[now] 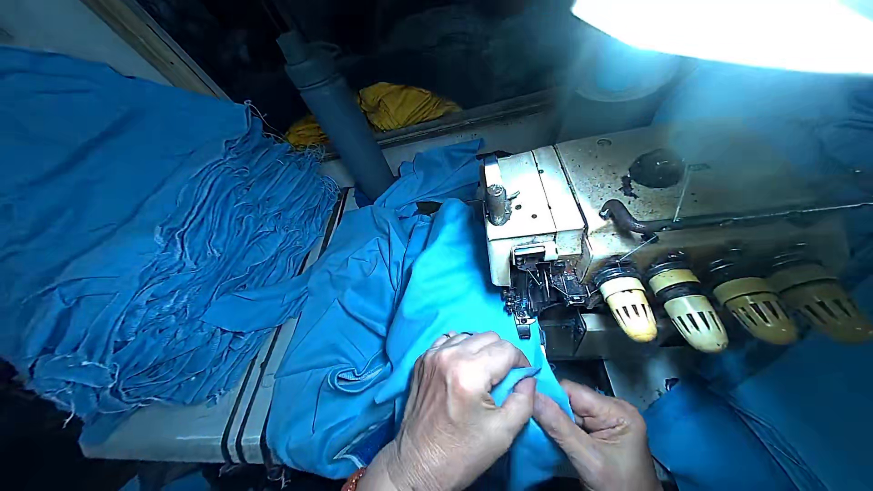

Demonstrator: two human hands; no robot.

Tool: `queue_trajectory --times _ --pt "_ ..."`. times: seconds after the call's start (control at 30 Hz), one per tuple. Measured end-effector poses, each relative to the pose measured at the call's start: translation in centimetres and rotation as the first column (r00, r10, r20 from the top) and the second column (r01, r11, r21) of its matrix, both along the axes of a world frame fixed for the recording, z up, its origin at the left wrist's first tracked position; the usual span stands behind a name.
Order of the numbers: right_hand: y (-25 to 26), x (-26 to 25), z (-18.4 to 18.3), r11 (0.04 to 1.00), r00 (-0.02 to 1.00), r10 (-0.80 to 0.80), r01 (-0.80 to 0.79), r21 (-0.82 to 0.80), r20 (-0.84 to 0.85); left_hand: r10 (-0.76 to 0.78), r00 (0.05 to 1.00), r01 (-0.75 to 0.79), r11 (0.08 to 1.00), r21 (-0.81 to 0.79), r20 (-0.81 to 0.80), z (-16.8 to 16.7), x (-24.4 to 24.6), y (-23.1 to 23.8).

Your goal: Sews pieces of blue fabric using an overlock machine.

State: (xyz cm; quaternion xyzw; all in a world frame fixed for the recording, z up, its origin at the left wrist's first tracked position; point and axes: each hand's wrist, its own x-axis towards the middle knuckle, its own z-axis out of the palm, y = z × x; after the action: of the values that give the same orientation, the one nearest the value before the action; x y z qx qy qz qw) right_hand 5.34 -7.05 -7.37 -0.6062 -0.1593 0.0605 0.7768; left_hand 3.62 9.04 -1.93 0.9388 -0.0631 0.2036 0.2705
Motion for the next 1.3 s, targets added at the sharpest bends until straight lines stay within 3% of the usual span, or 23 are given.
queue_trajectory --times 0.1,0.2,0.37,0.53,0.73,0.97,1.07,1.13,1.23,1.3 --pt "-0.9 -0.7 0.4 0.992 0.991 0.084 -0.074 0.105 -0.1 -0.032 0.999 0.033 0.999 -0.04 0.021 -0.6 -0.4 0.8" --pt "-1.3 -1.3 0.2 0.988 0.991 0.093 -0.08 0.131 -0.092 -0.063 0.995 0.067 0.997 -0.044 0.081 -1.0 -1.0 0.8" --pt "-0.8 -1.6 -0.2 0.994 0.998 0.061 -0.058 0.095 -0.021 -0.123 0.966 0.093 0.986 0.138 0.228 -1.1 -1.4 -0.1" --pt "1.2 -1.8 -1.2 1.0 0.99 -0.013 0.013 0.004 0.142 -0.109 0.958 0.008 0.934 0.357 0.264 -0.6 -0.6 -1.0" --pt "3.7 -1.6 -0.3 0.98 0.943 0.067 -0.001 -0.197 0.327 -0.011 0.975 -0.072 0.929 0.364 0.222 -0.1 1.0 0.7" --pt "4.0 -1.6 0.3 0.944 0.895 0.257 -0.153 -0.291 0.364 0.205 0.967 -0.234 0.949 0.213 0.151 -0.1 2.0 2.0" --pt "2.4 -1.3 0.9 0.946 0.911 0.184 -0.061 -0.319 0.369 0.268 0.956 -0.283 0.95 0.132 0.12 -0.2 -0.6 2.1" --pt "1.5 -0.8 1.0 0.95 0.904 0.152 -0.022 -0.311 0.4 0.217 0.976 -0.217 0.976 0.017 0.019 0.4 -3.2 1.0" --pt "0.0 -0.1 0.6 0.953 0.877 0.22 -0.098 -0.288 0.428 -0.003 0.982 -0.038 0.976 -0.213 -0.189 1.6 -6.1 -1.8" --pt "-1.8 0.5 0.1 0.954 0.907 0.116 0.012 -0.3 0.405 -0.025 0.977 -0.025 0.974 -0.227 -0.214 2.0 -6.5 -1.7"
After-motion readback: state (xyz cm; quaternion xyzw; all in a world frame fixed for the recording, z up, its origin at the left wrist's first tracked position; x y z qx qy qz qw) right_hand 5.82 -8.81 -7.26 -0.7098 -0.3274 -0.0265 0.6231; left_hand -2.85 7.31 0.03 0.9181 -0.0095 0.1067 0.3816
